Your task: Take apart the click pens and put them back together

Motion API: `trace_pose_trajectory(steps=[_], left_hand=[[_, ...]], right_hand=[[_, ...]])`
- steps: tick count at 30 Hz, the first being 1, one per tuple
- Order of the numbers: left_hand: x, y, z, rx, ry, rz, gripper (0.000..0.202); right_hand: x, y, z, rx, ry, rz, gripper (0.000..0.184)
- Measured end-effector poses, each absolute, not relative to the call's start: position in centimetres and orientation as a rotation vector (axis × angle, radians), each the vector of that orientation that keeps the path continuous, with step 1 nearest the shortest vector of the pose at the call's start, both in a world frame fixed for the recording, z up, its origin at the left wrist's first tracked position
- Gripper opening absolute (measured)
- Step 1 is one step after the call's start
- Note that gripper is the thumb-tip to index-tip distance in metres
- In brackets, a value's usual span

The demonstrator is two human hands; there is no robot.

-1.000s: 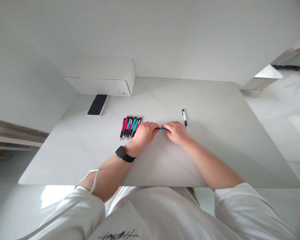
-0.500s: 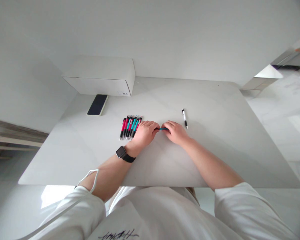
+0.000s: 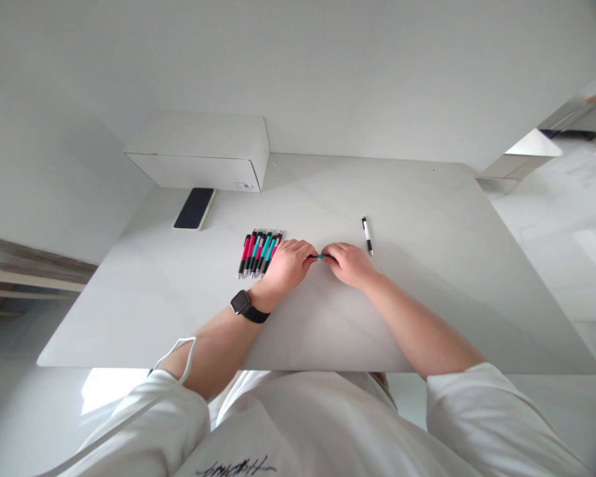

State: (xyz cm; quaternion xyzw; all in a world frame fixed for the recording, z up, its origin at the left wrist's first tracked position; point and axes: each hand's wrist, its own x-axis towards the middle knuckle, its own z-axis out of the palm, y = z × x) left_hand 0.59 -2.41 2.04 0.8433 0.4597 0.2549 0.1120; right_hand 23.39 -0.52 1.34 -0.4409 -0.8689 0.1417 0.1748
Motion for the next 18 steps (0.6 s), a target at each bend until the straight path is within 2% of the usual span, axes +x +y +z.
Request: trace_pose_trajectory(steps=[3, 10, 14, 18], left_hand=[[0.56, -2.41, 2.05, 2.477, 1.345, 0.754, 0.011], [0.51, -2.37, 2.0, 2.466, 1.34, 0.755, 0.009], [0.48, -2.32, 1.92, 2.462, 1.321, 0.761, 0.009], [0.48, -2.24, 1.8, 2.457, 1.328, 0.762, 0.008]], right_hand=[[23.34, -0.57, 1.3, -1.257, -2.475, 0.422, 0.02], [23.28, -0.68, 1.6, -1.267, -2.464, 0.384, 0.013], [23.24, -0.61, 1.55, -1.265, -2.485, 0.401, 0.02], [23.35, -0.57, 1.5, -1.237, -2.454, 0.399, 0.015]])
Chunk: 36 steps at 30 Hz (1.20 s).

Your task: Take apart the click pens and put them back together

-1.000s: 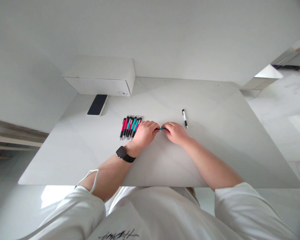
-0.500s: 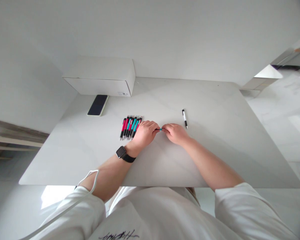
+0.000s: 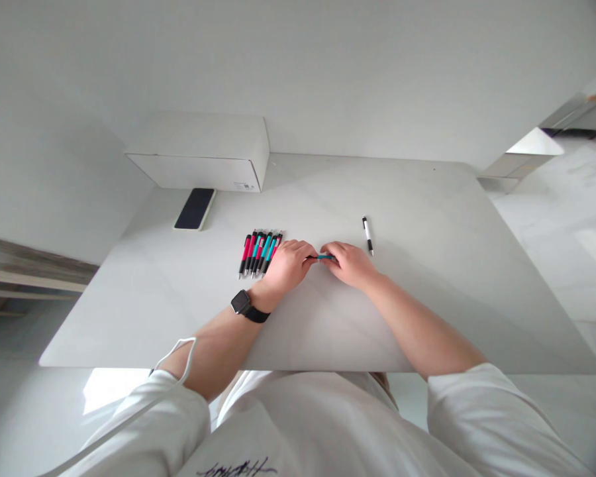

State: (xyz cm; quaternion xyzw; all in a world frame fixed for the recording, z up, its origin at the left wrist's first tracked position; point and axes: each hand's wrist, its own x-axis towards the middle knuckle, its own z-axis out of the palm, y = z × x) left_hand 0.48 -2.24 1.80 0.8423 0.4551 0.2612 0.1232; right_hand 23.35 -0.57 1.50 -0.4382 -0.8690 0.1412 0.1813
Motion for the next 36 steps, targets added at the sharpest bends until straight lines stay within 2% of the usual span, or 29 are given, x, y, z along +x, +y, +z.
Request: trace_pose_trajectory(steps=[4, 7, 15, 19, 27, 36], left_hand=[[0.5, -2.21, 1.72, 2.457, 1.328, 0.761, 0.007], [0.45, -2.22, 1.79, 2.459, 1.326, 0.758, 0.008], [0.44, -2.27, 1.94, 2.443, 1.312, 0.76, 0.008], [0.44, -2.16, 1.78, 2.441, 1.287, 0.794, 0.007], [0.42, -2.15, 1.57, 2.425, 1.274, 0.832, 0.005], [0.34, -2.07, 1.54, 2.367, 1.289, 0.853, 0.005]], right_hand=[[23.37, -0.53, 1.37, -1.24, -2.47, 0.396, 0.013], [23.36, -0.47, 1.17, -1.245, -2.481, 0.42, 0.019], [23.53, -0.44, 1.44, -1.222, -2.484, 0.403, 0.014], [23.45, -0.54, 1.59, -1.229, -2.505, 0.425, 0.021], [23.7, -0.41, 1.61, -1.204, -2.473, 0.395, 0.014], [23.84, -0.29, 1.57, -1.182, -2.44, 0.392, 0.018]])
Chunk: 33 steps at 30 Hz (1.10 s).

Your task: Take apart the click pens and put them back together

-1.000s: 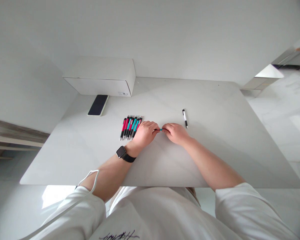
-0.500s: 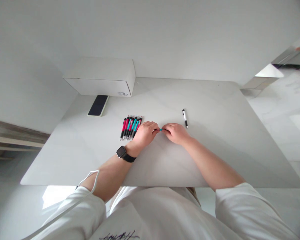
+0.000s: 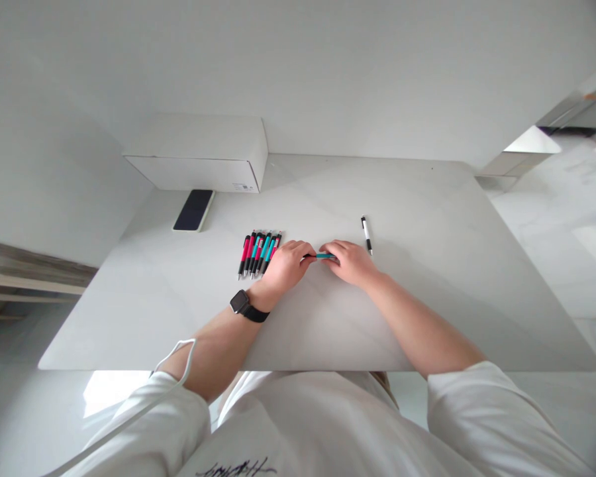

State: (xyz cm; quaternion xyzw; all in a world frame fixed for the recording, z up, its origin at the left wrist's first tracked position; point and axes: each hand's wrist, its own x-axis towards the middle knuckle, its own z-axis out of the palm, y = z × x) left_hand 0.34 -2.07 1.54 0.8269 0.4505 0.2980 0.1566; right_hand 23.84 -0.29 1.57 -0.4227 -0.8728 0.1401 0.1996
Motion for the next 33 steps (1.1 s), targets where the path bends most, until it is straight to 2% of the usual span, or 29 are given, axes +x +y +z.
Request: trace_pose_trajectory(steps=[11, 15, 18, 21, 28, 33], left_hand=[[0.4, -1.9, 1.4, 2.308, 1.374, 0.885, 0.008], [0.3, -1.9, 1.4, 2.267, 1.434, 0.887, 0.012], [0.6, -2.1, 1.5, 2.246, 1.442, 0.85, 0.016], [0.8, -2.3, 1.7, 2.242, 1.43, 0.814, 0.015], [0.6, -2.3, 1.8, 2.193, 1.369, 0.731, 0.022], [0.7, -2.6, 2.2, 2.189, 1.354, 0.588, 0.043]], right_hand=[[25.0, 0.2, 1.9, -1.2, -2.302, 0.554, 0.018], [25.6, 0.8, 1.7, -1.228, -1.982, 0.871, 0.02], [25.7, 1.4, 1.3, -1.164, -1.634, 1.195, 0.029], [25.5, 1.8, 1.4, -1.02, -1.286, 1.346, 0.035], [26.6, 2.8, 1.7, -0.891, -0.874, 1.426, 0.044], [27.0, 3.2, 1.1, -1.003, -0.941, 1.335, 0.065]])
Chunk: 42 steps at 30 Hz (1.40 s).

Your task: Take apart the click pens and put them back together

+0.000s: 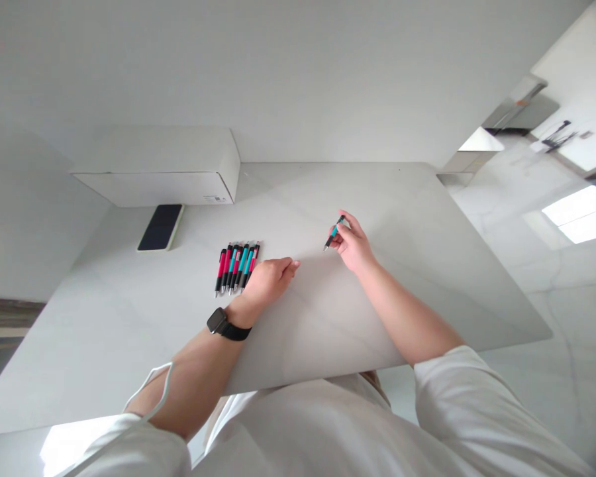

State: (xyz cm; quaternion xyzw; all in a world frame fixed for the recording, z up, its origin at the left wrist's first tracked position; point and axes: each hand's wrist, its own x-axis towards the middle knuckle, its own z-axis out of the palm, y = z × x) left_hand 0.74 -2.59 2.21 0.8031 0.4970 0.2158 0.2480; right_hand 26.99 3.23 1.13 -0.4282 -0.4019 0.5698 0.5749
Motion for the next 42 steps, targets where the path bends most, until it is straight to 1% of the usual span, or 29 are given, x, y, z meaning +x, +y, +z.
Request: trace_pose_trajectory(steps=[2, 5, 11, 15, 21, 23, 30, 36, 39, 42], left_hand=[[0.8, -2.7, 2.3, 2.209, 1.356, 0.529, 0.05], [0.9, -2.8, 2.4, 2.247, 1.343, 0.474, 0.053], [1.0, -2.9, 2.3, 2.282, 1.313, 0.415, 0.053], [1.0, -3.0, 2.4, 2.296, 1.288, 0.397, 0.053], [1.1, -3.0, 2.8, 2.299, 1.266, 0.396, 0.052], [1.1, -3.1, 2.7, 2.299, 1.268, 0.399, 0.052], [1.0, -3.1, 2.1, 2.302, 1.29, 0.41, 0.053], [0.9, -3.0, 2.1, 2.3, 1.288, 0.389, 0.053], [0.9, -3.0, 1.9, 2.302, 1.284, 0.398, 0.052], [0.8, -2.9, 1.7, 2.304, 1.285, 0.4, 0.052]], right_hand=[[26.9, 3.2, 1.1, -1.028, -0.97, 1.318, 0.067], [26.9, 3.3, 1.1, -1.021, -0.978, 1.305, 0.067], [27.0, 3.4, 1.0, -0.989, -0.964, 1.263, 0.07], [27.8, 3.7, 1.4, -1.026, -1.003, 1.199, 0.066], [31.5, 4.9, 3.0, -1.082, -1.02, 0.976, 0.061], [33.1, 5.4, 3.3, -1.102, -0.991, 0.905, 0.062], [36.7, 6.5, 3.0, -1.094, -0.973, 0.857, 0.058], [37.4, 6.9, 2.8, -1.147, -0.955, 0.882, 0.064], [37.9, 7.4, 1.6, -1.187, -0.995, 0.925, 0.07], [38.0, 7.7, 0.2, -1.364, -1.085, 0.896, 0.074]])
